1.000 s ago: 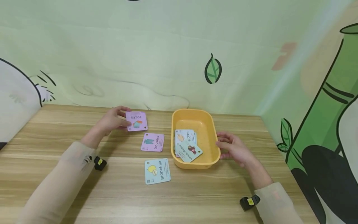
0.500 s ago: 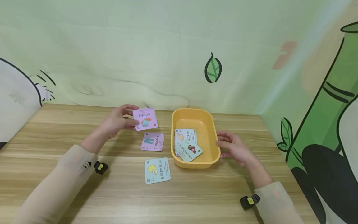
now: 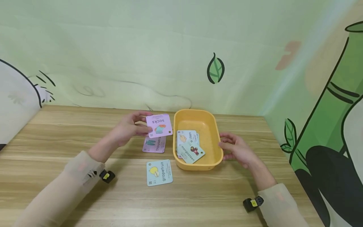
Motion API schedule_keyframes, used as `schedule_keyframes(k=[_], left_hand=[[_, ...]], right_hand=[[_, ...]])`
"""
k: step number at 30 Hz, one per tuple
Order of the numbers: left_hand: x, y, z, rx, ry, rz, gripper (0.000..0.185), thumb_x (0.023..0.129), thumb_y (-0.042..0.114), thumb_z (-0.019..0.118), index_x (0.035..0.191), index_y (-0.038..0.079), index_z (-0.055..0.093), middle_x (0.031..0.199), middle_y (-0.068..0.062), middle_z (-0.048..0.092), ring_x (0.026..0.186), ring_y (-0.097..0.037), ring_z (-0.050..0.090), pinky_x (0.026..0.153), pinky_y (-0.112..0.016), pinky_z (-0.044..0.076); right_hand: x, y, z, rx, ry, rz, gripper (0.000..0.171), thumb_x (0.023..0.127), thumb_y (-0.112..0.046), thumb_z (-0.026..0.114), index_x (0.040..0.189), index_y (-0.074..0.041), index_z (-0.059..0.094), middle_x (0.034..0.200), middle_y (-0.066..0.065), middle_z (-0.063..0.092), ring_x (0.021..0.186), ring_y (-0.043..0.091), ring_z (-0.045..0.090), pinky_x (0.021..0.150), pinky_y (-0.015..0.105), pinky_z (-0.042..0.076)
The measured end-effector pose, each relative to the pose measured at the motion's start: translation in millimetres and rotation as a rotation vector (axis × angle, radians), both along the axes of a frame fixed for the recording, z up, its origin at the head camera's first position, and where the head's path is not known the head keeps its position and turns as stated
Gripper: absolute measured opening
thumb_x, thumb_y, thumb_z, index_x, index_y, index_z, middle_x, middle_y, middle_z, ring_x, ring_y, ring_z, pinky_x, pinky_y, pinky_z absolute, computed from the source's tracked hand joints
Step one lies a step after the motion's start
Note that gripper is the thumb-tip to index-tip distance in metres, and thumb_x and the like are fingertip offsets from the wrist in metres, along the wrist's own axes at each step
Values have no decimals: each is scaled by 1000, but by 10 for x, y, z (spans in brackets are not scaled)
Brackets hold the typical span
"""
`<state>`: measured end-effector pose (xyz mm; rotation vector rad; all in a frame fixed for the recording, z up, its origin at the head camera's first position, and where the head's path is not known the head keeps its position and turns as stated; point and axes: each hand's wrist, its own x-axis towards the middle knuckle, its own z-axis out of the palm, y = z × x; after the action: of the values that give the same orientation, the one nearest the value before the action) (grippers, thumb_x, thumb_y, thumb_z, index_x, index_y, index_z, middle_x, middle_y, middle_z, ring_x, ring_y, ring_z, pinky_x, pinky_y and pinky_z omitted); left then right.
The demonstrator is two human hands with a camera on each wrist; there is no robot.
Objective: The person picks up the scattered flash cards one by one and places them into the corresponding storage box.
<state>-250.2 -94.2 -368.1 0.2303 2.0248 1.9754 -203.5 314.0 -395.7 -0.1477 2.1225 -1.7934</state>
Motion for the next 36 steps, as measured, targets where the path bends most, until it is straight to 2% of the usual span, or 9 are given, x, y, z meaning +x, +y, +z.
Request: schedule_keyframes(k=[11, 18, 21, 29, 36], left_hand=[[39, 168, -7, -37, 39, -81, 57, 88, -9, 74, 141, 0, 54, 121, -23, 54, 97, -33, 67, 82, -40, 61], [38, 327, -17, -60, 21, -122, 60, 87, -9, 76, 142, -3, 53, 119, -23, 55, 91, -30, 69, 82, -39, 61], [37, 396, -26, -60, 16, -137, 61, 87, -9, 76, 142, -4, 52, 119, -24, 56, 90, -30, 70, 85, -43, 60], [18, 497, -51, -67, 14, -153, 63, 86, -9, 76, 144, -5, 51, 119, -23, 56, 88, -29, 69, 90, -49, 57], [-7, 581, -77, -69, 20, -170, 61, 86, -8, 77, 141, -5, 53, 118, -21, 56, 89, -27, 69, 88, -45, 59]], right_hand=[[-1, 0, 1, -4, 3, 6, 56, 105, -10, 56, 150, 11, 30, 123, 18, 56, 94, 19, 67, 69, 34, 61], [10, -2, 6, -2, 7, 2, 56, 105, -9, 56, 150, 11, 30, 122, 17, 56, 93, 18, 67, 68, 33, 61], [9, -1, -1, -2, 7, 1, 55, 105, -9, 56, 150, 11, 30, 121, 16, 56, 93, 17, 67, 68, 33, 61], [13, -6, -1, -3, 7, 2, 56, 105, -9, 57, 149, 11, 30, 121, 17, 55, 92, 18, 66, 67, 33, 61], [9, -6, 6, -1, 6, -2, 56, 105, -10, 57, 149, 11, 31, 121, 17, 55, 92, 18, 67, 67, 33, 61]])
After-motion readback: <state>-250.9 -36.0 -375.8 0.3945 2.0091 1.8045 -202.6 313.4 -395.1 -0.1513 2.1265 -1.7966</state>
